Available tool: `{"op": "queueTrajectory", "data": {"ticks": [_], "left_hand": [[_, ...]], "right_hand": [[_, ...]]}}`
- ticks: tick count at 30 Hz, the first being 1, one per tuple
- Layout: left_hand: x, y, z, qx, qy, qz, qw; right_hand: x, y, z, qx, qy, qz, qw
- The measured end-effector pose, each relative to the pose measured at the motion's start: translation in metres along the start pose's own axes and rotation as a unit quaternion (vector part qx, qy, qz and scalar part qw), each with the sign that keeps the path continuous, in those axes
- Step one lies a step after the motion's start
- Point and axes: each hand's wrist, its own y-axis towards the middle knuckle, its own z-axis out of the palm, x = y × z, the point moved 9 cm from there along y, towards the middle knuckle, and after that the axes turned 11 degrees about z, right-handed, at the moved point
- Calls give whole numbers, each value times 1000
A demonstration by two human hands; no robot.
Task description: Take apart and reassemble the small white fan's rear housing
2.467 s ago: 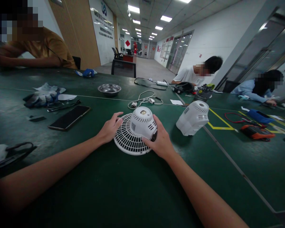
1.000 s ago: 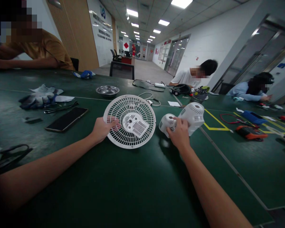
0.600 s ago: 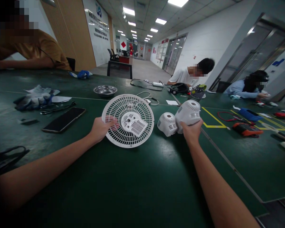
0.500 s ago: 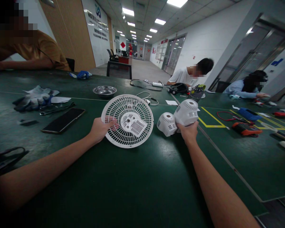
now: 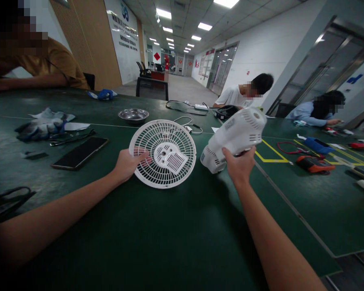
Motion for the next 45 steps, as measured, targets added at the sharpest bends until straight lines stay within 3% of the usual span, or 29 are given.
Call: {"op": "queueTrajectory", "data": {"ticks": [3,5,13,17,23,30,45], "left_hand": [[0,0,0,3,-1,3,1000],[1,0,0,5,0,0,1000],[-3,-1,0,3,5,-7,1000],[-5,-1,1,6,10,-5,1000],[-5,-1,1,0,-2,-5,1000],[0,0,-1,4,2,-11,1000],[-3,-1,-1,5,10,-9,1000]], "right_hand": [[-6,-11,25,93,-76,19,993],[-11,-12,30,110,-89,20,990],[-44,33,-6,5,-64,60,996],[-61,45,-9,16,-64,92,994],[-40,40,-14,1,21,6,1000],[-38,46,-14,8,107,-12,994],[-24,39,-15,18,112,-55,992]]}}
